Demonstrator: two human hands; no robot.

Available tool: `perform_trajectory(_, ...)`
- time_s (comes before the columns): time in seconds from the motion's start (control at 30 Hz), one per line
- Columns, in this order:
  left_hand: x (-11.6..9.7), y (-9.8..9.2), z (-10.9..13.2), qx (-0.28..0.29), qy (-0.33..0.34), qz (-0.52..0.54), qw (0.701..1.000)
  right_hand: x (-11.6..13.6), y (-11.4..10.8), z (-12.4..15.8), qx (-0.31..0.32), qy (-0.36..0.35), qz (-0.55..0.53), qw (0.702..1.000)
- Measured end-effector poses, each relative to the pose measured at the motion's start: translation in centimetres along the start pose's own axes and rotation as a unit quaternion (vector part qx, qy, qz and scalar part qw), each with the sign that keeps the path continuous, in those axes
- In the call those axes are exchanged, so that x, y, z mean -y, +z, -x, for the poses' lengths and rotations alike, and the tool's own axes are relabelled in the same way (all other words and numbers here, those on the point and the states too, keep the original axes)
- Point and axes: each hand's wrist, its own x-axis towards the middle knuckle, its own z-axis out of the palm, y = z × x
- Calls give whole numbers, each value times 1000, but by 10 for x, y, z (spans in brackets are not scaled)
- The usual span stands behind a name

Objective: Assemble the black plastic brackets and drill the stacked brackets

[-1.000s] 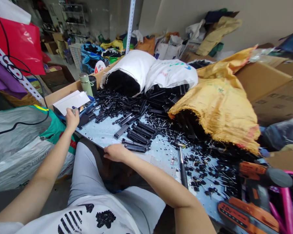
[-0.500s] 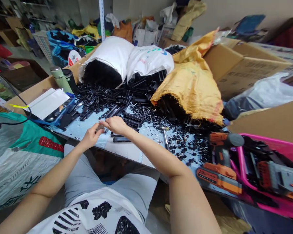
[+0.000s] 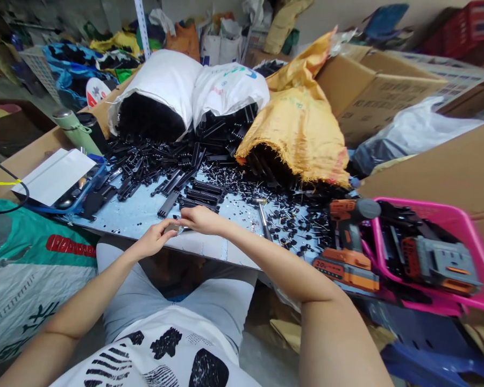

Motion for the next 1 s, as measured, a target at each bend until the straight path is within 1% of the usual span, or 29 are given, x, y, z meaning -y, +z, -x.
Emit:
perform_trajectory(0.17, -1, 11, -2, 11, -4, -13, 1000, -8, -2, 12, 30, 30, -63, 997)
perform_trajectory(0.27, -1, 15, -3, 10, 0, -22, 1000, -14, -3, 17, 42, 21, -75, 996)
perform_trajectory(0.33, -1, 18, -3, 12, -1, -24, 1000, -16, -1, 21, 44, 6, -61, 997)
perform_trajectory(0.4, -1, 21, -3, 28, -2, -17, 999, -16, 5, 26, 35, -22, -14, 999)
perform_trajectory(0.5, 3, 27, -2, 67, -14, 28, 997, -15, 20, 37, -2, -57, 107, 993)
perform_trajectory(0.57, 8, 31, -2, 88, -41, 86, 992, -20, 33, 46, -30, -54, 174, 983)
perform_trajectory(0.6, 11, 32, -2, 96, -62, 122, 986, -25, 40, 50, -49, -46, 187, 980)
perform_trajectory(0.63, 14, 34, -1, 100, -85, 160, 978, -32, 46, 54, -74, -32, 186, 979)
perform_trajectory(0.7, 20, 37, -1, 97, -126, 221, 962, -50, 61, 60, -138, 7, 148, 979)
perform_trajectory(0.77, 23, 38, 0, 84, -142, 250, 954, -72, 76, 65, -194, 47, 85, 976)
perform_trajectory(0.8, 24, 38, 0, 77, -143, 255, 953, -83, 84, 67, -210, 67, 53, 974)
perform_trajectory(0.9, 22, 38, 1, 68, -141, 256, 954, -109, 102, 75, -215, 122, -22, 969)
perform_trajectory(0.97, 20, 37, 1, 62, -138, 253, 956, -115, 108, 82, -214, 137, -37, 966)
perform_trajectory(1.0, 19, 36, 0, 57, -136, 251, 957, -114, 108, 84, -227, 136, -30, 964)
